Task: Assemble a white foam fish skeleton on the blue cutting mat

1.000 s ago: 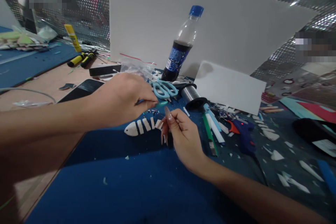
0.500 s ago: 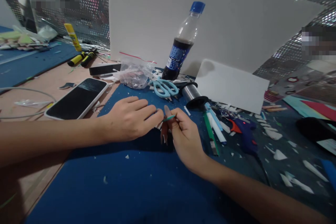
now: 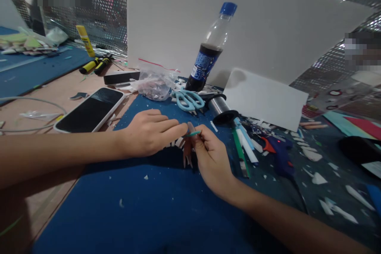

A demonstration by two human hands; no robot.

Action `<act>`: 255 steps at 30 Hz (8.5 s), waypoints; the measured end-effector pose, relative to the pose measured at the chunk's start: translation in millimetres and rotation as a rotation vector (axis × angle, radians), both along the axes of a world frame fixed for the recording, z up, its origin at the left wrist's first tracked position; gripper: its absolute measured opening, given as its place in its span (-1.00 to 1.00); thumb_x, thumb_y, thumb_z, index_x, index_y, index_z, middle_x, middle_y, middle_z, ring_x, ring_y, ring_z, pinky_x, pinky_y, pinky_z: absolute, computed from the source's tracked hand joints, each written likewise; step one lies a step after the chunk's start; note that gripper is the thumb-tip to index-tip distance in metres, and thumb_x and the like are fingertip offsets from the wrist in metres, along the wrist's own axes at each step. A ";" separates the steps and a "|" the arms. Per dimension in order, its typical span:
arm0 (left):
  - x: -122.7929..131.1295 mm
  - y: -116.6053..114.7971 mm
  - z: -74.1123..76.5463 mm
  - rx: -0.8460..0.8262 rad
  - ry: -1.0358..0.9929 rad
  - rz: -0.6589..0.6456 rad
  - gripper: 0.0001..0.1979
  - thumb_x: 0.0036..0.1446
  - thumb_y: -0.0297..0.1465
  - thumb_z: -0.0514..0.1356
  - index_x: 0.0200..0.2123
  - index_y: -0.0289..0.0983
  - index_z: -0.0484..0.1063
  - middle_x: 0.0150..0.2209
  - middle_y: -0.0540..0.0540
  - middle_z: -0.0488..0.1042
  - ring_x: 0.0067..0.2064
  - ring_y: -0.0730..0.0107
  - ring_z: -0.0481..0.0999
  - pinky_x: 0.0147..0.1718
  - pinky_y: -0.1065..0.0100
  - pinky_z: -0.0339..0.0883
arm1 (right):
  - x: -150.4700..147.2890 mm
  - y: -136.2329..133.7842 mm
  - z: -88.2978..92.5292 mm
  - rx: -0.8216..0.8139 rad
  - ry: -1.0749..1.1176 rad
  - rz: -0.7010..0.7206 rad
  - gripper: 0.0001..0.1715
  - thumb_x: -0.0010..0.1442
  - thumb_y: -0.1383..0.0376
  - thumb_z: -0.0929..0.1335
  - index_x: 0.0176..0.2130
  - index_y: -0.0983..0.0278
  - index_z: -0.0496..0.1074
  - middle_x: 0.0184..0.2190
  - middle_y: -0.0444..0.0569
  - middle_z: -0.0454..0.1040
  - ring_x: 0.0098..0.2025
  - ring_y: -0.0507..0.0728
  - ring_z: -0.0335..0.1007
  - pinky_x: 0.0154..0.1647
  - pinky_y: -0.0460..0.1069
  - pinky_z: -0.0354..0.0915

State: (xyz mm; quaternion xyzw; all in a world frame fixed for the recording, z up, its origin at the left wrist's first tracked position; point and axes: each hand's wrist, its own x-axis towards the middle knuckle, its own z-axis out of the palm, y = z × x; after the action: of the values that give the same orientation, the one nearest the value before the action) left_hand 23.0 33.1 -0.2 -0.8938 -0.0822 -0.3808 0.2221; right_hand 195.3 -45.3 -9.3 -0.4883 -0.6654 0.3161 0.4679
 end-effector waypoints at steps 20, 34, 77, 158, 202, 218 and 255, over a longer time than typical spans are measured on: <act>1.6 -3.6 -0.6 -0.212 -0.137 -0.050 -0.88 0.23 -0.55 0.06 -0.35 -0.29 0.32 -0.56 0.06 0.45 -0.56 0.49 0.39 -0.53 0.42 0.20 | -1.1 -2.9 -1.6 -0.070 0.300 0.145 -0.58 0.38 0.06 0.11 -0.31 0.20 0.36 -0.50 -0.16 0.34 -0.50 -0.02 0.31 -0.51 -0.10 0.29; 0.3 -4.1 -3.5 -0.294 -0.075 0.014 -0.71 0.36 -0.41 -0.06 -0.32 -0.32 0.40 -0.61 0.04 0.46 -0.59 0.51 0.41 -0.55 0.45 0.22 | 0.3 -4.2 0.7 -0.073 0.196 0.068 -0.66 0.37 0.15 0.18 -0.39 0.22 0.30 -0.58 -0.21 0.32 -0.60 -0.06 0.26 -0.58 -0.11 0.27; -0.9 -7.2 4.6 0.088 0.038 0.176 -0.69 0.13 -0.49 0.20 -0.62 -0.25 0.21 -0.68 0.08 0.28 -0.54 0.43 0.26 -0.52 0.28 0.06 | -1.4 -4.6 5.9 0.072 -0.126 0.002 -0.68 0.27 0.34 0.24 -0.53 0.24 0.24 -0.65 -0.20 0.29 -0.61 -0.06 0.26 -0.59 -0.13 0.21; -2.1 -9.3 6.5 0.046 0.085 0.156 -0.70 0.19 -0.47 0.17 -0.61 -0.26 0.31 -0.66 0.05 0.31 -0.49 0.40 0.27 -0.46 0.29 0.05 | -1.5 -0.6 5.2 0.078 -0.179 -0.011 -0.70 0.26 0.37 0.23 -0.52 0.26 0.26 -0.64 -0.22 0.28 -0.61 -0.09 0.22 -0.59 -0.15 0.17; -2.6 -12.7 12.5 0.119 0.173 0.124 -0.74 0.15 -0.53 0.19 -0.59 -0.27 0.33 -0.59 0.02 0.42 -0.48 0.40 0.36 -0.51 0.29 0.12 | -1.9 -2.0 6.0 0.021 -0.170 -0.010 -0.71 0.27 0.33 0.22 -0.50 0.24 0.28 -0.64 -0.21 0.29 -0.59 -0.05 0.24 -0.57 -0.12 0.18; -9.5 -11.0 36.9 0.377 0.086 0.173 -0.75 0.09 -0.53 0.26 -0.61 -0.22 0.44 -0.56 0.03 0.52 -0.55 0.40 0.43 -0.67 0.30 0.10 | -0.5 -4.4 2.3 -0.071 0.088 0.076 -0.63 0.39 0.14 0.14 -0.37 0.25 0.31 -0.59 -0.20 0.36 -0.58 -0.07 0.29 -0.59 -0.13 0.22; -14.3 -24.1 44.4 -0.179 0.087 0.141 -0.78 0.24 -0.36 0.15 -0.47 -0.20 0.46 -0.54 0.03 0.50 -0.48 0.39 0.46 -0.44 0.28 0.24 | -0.5 -2.6 -1.8 -0.051 0.121 -0.058 -0.78 0.30 0.09 0.25 -0.26 0.18 0.18 -0.57 -0.25 0.20 -0.56 -0.04 0.17 -0.56 -0.09 0.16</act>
State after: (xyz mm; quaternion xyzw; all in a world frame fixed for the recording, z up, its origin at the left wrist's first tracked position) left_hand 8.7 9.0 44.2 -0.9178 -0.1690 -0.3161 0.1709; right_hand 194.8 -47.9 -11.1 -0.4994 -0.6131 0.3481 0.5036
